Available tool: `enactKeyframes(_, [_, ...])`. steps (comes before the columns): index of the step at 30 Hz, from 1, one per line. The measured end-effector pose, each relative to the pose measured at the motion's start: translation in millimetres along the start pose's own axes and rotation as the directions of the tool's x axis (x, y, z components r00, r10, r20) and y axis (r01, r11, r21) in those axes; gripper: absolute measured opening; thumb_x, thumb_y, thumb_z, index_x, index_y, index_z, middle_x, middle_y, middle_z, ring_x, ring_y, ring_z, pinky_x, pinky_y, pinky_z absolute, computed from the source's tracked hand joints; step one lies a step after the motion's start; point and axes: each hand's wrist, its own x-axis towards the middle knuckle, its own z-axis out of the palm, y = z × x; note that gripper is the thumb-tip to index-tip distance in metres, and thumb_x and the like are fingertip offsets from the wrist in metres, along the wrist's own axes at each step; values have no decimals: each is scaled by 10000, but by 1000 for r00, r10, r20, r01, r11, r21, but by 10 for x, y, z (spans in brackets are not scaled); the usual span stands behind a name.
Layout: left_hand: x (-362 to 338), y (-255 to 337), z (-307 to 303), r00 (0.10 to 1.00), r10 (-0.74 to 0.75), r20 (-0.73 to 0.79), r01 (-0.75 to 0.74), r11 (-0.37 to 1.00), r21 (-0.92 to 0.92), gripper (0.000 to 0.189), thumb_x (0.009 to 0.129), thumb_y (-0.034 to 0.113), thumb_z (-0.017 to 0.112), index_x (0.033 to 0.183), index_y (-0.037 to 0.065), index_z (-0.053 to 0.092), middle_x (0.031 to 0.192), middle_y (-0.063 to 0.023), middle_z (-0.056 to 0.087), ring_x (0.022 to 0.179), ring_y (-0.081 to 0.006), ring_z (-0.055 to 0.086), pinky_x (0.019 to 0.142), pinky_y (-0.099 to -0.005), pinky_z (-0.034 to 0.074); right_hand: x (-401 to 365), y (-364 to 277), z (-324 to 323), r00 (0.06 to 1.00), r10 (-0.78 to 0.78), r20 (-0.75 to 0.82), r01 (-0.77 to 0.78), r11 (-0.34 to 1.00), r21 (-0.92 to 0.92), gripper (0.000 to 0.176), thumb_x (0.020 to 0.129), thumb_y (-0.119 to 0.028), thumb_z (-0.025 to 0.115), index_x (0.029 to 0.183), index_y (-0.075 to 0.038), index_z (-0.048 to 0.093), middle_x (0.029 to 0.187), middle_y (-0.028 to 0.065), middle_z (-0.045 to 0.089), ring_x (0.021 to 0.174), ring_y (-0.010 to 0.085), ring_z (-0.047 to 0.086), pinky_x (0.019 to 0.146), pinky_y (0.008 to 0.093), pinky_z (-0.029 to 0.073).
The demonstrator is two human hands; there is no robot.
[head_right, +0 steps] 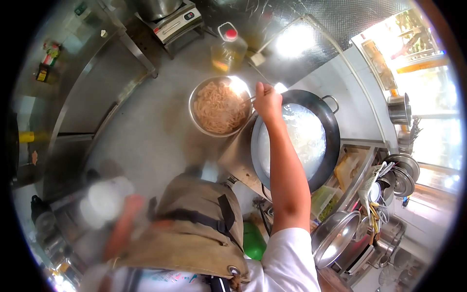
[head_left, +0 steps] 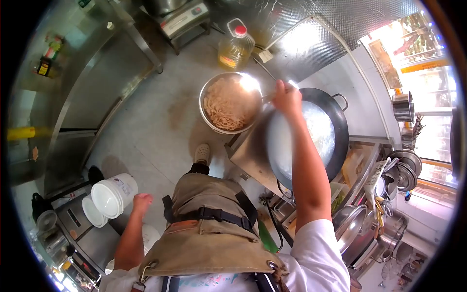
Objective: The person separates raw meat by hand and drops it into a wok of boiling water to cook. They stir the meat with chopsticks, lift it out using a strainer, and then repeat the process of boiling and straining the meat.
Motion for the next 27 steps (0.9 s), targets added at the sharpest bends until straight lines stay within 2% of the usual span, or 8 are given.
enactKeyframes(2, [340,-450,11,976,215,-35,-215,977,-3,168,806,146,612,886,11,671,681,-8,593,589,-98,508,544,-252,413,-117,-73,-250,999,-47,-13,48,996,75,320,921,-267,523,882,32,631,630,95,621,546,149,596,567,289,474])
enactKeyframes(6, [467,-132,-34,973,221,-65,-222,975,-21,161,813,156,622,869,10,664,676,-5,589,592,-91,508,536,-244,410,-577,440,-1468,968,-13,-249,114,912,395,295,938,-262,520,1006,14,599,900,106,623,615,176,646,508,255,510])
enactKeyframes(12, [295,234,100,964,266,-1,-266,963,-48,148,812,161,636,865,24,659,690,-14,608,594,-94,534,518,-238,414,-1549,1845,-2901,821,217,-529,-58,952,300,309,942,-296,515,1036,-15,603,824,57,581,538,153,614,420,244,493])
enactKeyframes(14, [276,102,133,957,287,42,-290,947,140,137,808,149,630,865,28,660,696,-19,616,588,-100,539,506,-241,411,-1671,2292,-2836,841,234,-488,-146,966,212,300,938,-288,523,1028,-15,609,814,49,589,534,140,606,413,244,491])
enactKeyframes(16, [302,48,164,943,318,101,-333,900,281,130,802,135,621,866,29,661,698,-22,620,581,-104,539,496,-243,405,-1572,2595,-2520,831,278,-482,-94,924,371,284,936,-272,529,1012,-13,617,860,61,619,559,135,601,456,245,509])
enactKeyframes(20, [209,188,110,881,441,175,-474,829,297,126,784,108,609,860,26,668,689,-26,621,572,-102,537,489,-241,396,-1040,2770,-1753,739,331,-586,117,795,596,308,941,-241,507,768,8,559,723,81,591,589,158,608,501,273,548])
enactKeyframes(23, [50,508,18,823,542,172,-564,740,366,125,770,96,609,847,23,674,680,-29,620,574,-100,539,492,-236,392,-701,2615,-1357,624,524,-580,128,664,737,308,948,-248,481,831,34,521,759,137,585,582,225,621,490,320,568])
enactKeyframes(27, [-265,824,55,904,427,32,-423,879,219,125,760,88,611,841,20,678,675,-32,621,580,-101,545,501,-232,394,-424,2748,-1138,667,571,-479,124,549,827,322,962,-280,436,890,30,489,824,173,583,629,284,628,554,372,581])
